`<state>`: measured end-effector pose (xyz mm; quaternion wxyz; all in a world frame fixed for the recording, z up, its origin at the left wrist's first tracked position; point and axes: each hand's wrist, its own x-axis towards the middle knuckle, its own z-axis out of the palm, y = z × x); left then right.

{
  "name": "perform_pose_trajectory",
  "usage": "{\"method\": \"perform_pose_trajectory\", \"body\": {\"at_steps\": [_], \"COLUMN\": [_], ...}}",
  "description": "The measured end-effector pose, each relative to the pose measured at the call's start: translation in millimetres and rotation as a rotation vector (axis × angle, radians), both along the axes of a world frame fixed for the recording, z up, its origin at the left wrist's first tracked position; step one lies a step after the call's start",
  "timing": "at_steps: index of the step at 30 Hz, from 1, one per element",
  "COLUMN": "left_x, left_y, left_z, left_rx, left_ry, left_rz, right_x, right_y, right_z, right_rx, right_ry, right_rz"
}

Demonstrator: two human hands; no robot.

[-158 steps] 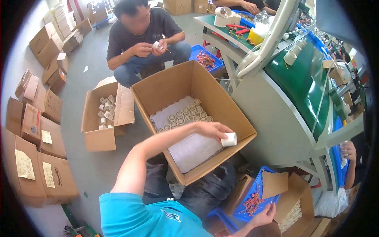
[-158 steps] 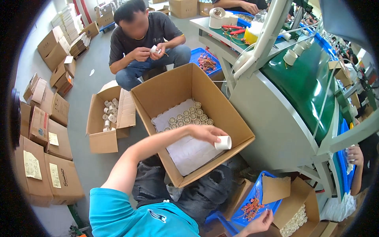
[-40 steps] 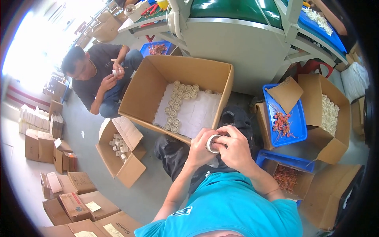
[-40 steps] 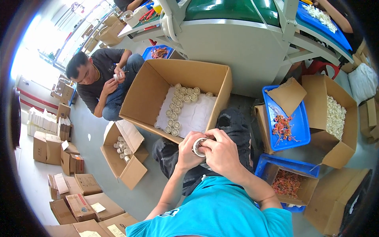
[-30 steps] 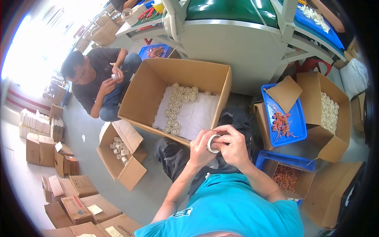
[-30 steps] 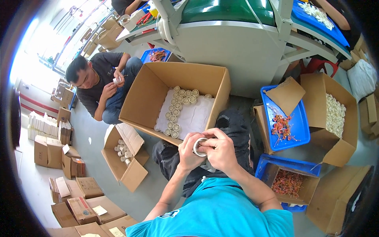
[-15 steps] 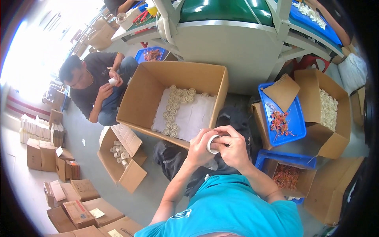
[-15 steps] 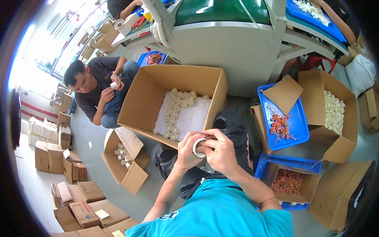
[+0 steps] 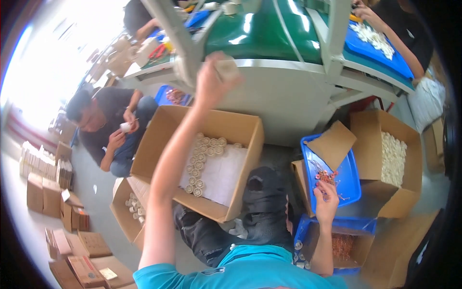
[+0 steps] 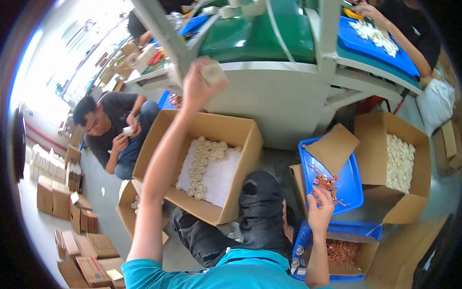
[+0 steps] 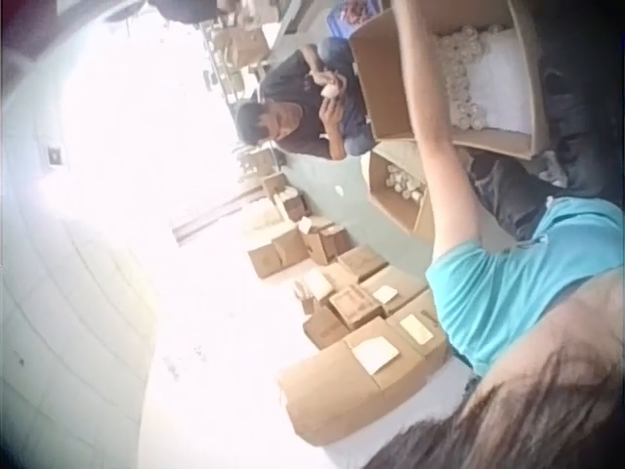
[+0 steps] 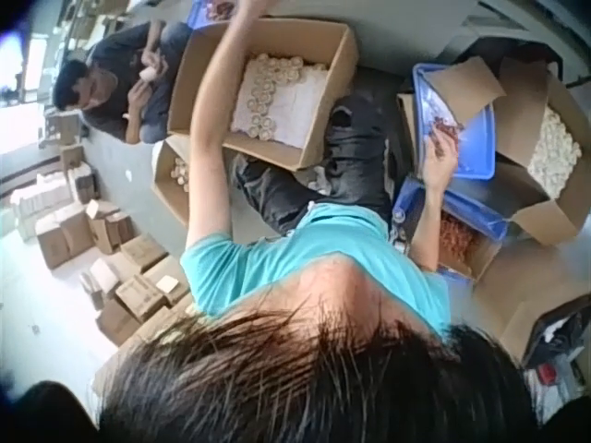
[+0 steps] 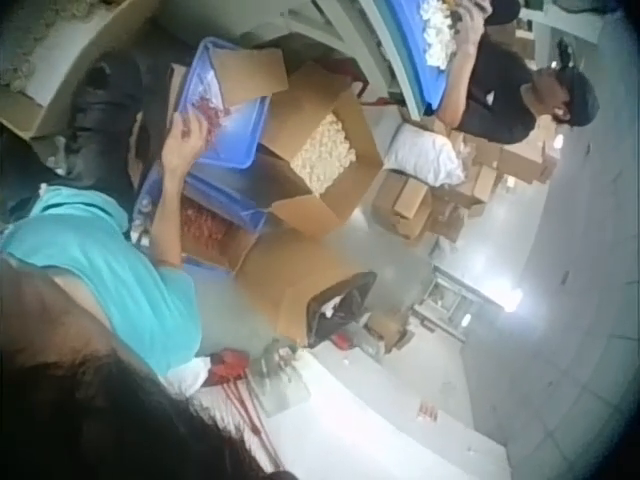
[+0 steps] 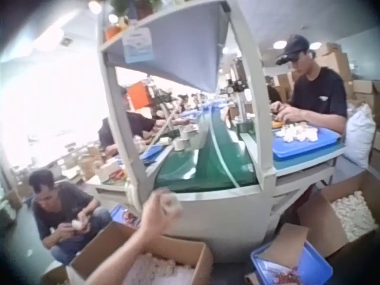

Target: The person assembles electronic components by inserting orange wires into white plastic housings by hand, then packs the assembled components into a cardboard box.

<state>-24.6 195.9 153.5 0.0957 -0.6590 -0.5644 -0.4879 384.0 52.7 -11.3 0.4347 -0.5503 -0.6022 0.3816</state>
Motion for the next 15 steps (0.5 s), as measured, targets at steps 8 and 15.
{"method": "perform_pose_trajectory", "body": {"at_steps": [8,15], "left_x": [-115.9,-83.2], "left_y": [210.3,204.1], "left_z": [39.3,4.8], "left_rx": [0.448,0.235], "left_ry": [0.347,0.354], "left_rz": [0.396,0.313], "right_x": [54.2,72.2], "right_y": [30.8,82.5], "right_z": [-46.0,-85.7], "right_rx": [-0.194,-0.198], "right_ry": [-0.182,-0.448], "right_rz": [-0.302,-0.364]}}
